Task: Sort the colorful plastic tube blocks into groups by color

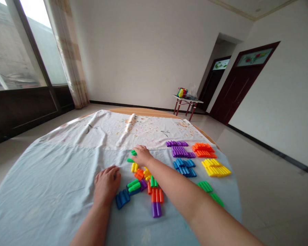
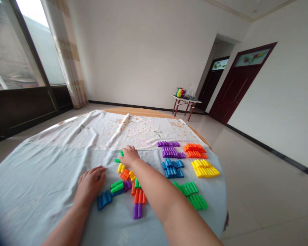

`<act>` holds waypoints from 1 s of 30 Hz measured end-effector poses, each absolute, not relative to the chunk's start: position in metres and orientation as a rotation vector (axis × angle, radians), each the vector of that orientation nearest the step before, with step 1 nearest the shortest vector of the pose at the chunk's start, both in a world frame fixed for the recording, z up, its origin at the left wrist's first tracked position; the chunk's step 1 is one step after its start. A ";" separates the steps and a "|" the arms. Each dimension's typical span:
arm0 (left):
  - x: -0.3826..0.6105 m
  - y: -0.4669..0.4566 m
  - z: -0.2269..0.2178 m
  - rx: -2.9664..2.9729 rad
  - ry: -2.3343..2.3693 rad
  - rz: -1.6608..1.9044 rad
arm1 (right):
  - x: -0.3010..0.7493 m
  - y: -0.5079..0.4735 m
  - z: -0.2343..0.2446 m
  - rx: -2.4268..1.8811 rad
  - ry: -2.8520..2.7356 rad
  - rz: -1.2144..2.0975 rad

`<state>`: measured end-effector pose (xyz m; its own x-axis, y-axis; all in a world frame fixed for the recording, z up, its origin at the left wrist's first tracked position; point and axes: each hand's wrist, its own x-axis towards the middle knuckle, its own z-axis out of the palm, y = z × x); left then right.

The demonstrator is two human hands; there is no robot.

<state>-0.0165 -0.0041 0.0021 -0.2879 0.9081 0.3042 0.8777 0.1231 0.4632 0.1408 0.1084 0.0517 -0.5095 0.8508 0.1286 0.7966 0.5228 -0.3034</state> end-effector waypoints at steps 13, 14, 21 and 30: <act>-0.022 -0.001 0.000 1.883 2.285 0.938 | 0.170 0.047 0.058 -1.067 -2.657 0.397; -0.022 -0.001 0.001 1.890 2.286 0.933 | 0.177 0.037 0.061 -1.018 -2.568 0.388; -0.016 -0.006 0.008 1.938 2.334 0.871 | 0.230 -0.041 0.056 -0.916 -1.946 0.420; -0.005 -0.010 0.012 2.137 2.287 0.809 | 0.231 -0.055 0.038 -0.993 -1.950 0.241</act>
<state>-0.0049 -0.0104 0.0122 -0.1238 0.9106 0.3943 0.9561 0.0031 0.2931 0.2311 -0.0549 0.0375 -0.2664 0.7234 0.6370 0.5465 0.6577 -0.5184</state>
